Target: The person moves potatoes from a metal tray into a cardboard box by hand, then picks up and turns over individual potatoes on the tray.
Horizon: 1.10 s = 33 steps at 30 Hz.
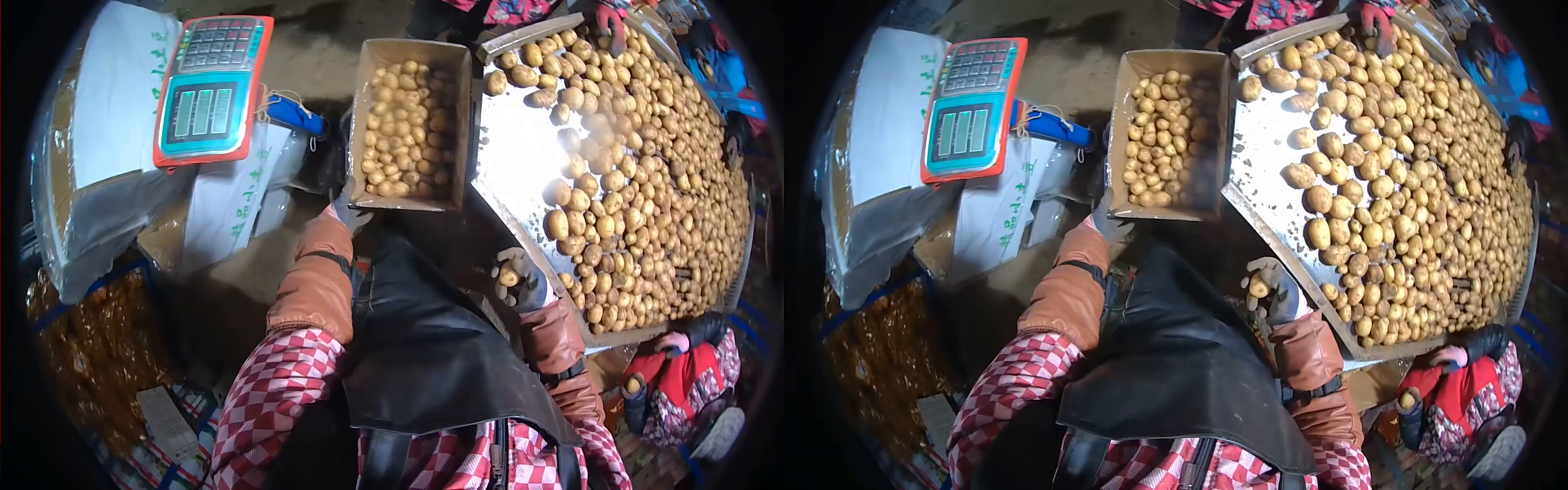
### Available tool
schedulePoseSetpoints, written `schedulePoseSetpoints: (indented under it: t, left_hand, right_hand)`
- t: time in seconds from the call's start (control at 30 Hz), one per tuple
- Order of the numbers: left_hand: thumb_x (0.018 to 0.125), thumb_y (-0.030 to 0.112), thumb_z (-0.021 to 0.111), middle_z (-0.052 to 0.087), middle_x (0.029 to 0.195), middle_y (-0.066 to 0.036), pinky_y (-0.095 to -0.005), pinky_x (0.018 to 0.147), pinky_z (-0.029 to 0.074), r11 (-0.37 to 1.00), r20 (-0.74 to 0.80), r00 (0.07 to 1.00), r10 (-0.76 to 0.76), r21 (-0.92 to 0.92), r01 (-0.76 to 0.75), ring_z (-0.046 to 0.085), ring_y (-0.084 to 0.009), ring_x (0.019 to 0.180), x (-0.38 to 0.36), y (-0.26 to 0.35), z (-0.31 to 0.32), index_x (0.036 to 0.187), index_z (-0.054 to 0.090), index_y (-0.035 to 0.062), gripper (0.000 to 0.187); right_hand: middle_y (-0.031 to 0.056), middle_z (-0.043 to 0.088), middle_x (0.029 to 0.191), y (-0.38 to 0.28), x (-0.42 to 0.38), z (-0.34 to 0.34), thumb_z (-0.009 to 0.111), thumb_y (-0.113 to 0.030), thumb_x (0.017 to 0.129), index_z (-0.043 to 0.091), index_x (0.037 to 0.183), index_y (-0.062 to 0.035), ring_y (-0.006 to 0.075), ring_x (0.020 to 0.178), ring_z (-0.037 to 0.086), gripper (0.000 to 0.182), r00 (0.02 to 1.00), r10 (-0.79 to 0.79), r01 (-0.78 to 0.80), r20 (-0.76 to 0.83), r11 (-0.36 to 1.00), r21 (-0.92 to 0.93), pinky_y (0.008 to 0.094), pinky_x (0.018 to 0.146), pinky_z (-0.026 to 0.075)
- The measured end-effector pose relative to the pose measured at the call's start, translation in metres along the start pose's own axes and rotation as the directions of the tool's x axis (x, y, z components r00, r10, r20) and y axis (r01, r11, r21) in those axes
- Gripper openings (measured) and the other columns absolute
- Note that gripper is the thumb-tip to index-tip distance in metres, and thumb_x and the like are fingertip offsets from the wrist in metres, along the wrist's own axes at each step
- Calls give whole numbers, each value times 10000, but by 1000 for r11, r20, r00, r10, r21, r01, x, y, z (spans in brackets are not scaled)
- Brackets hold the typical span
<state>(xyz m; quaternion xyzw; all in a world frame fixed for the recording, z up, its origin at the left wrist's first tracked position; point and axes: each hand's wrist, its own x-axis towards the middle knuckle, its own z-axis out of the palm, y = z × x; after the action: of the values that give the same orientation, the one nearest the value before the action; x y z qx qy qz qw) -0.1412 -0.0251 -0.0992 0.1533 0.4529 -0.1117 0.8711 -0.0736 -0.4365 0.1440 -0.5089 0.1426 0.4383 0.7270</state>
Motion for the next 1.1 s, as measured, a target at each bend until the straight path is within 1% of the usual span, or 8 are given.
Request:
schedulePoseSetpoints:
  t: [0.13, 0.23, 0.53, 0.73, 0.8, 0.93, 1.0, 1.1]
  left_hand:
    - [974, 245, 563, 614, 1132, -117, -396, 757, 575, 976, -87, 993, 80, -196, -96, 615, -239, 1026, 9, -18, 0, 1201, 515, 62, 296]
    - [847, 118, 737, 605, 785, -27, -204, 412, 374, 960, -181, 961, 210, 226, -167, 546, -131, 575, -40, -4, 18, 1132, 556, 107, 338]
    - [891, 179, 660, 566, 724, -24, -215, 429, 354, 786, -58, 904, 423, 519, -335, 456, -98, 515, -106, 8, 149, 1208, 594, 78, 340]
    - [906, 146, 646, 612, 1031, -99, -264, 621, 526, 517, -82, 623, 778, 648, -560, 647, -171, 776, -98, 59, 140, 1234, 568, -7, 371]
    - [914, -6, 594, 638, 1040, -85, -272, 801, 530, 101, 233, 312, 921, 631, -769, 642, -195, 886, -74, 61, 148, 1133, 638, 7, 224]
    - [777, -8, 676, 635, 1107, -117, -353, 962, 470, -400, 632, 289, 719, 716, -572, 615, -284, 1032, -86, 38, 199, 1108, 674, 74, 342]
    - [799, 232, 723, 625, 1145, -112, -418, 1019, 423, -590, 733, 513, 447, 673, -447, 570, -308, 1140, -73, 14, 206, 1149, 656, 128, 371]
    - [737, 510, 722, 617, 1211, -64, -585, 1085, 261, -935, 780, 625, 23, 238, -263, 451, -342, 1285, -68, -48, 214, 1226, 602, 165, 610]
  right_hand:
    - [113, 630, 782, 3, 2, 5, 549, -348, 935, 589, 1046, -16, 142, 489, 551, 352, 980, 59, -49, -192, 997, 58, 230, 365, 348]
    - [98, 625, 736, 7, 9, 0, 537, -372, 940, 593, 1036, -29, 155, 490, 558, 360, 979, 30, -19, -203, 998, 59, 235, 366, 368]
    - [122, 633, 823, -10, 10, 4, 568, -360, 933, 576, 1062, -49, 190, 582, 620, 337, 990, 57, -36, -132, 988, 152, 243, 394, 424]
    - [123, 644, 842, -3, -6, -14, 613, -323, 902, 583, 1023, -41, 218, 625, 633, 308, 988, -34, 68, -149, 970, 234, 267, 439, 477]
    - [122, 645, 845, 2, -9, -21, 601, -334, 910, 578, 1007, -43, 217, 620, 626, 307, 988, -43, 80, -148, 965, 249, 264, 448, 479]
    - [134, 639, 814, 8, -9, -33, 576, -342, 931, 573, 977, -26, 211, 559, 600, 319, 990, -87, 113, -115, 963, 245, 260, 415, 457]
    - [137, 622, 753, 7, -11, -40, 578, -333, 935, 579, 963, -4, 211, 484, 572, 330, 989, -133, 112, 61, 957, 267, 263, 365, 429]
    - [135, 611, 718, 9, -17, -37, 584, -316, 930, 586, 969, 8, 208, 442, 553, 327, 990, -103, 124, -94, 960, 253, 267, 336, 415]
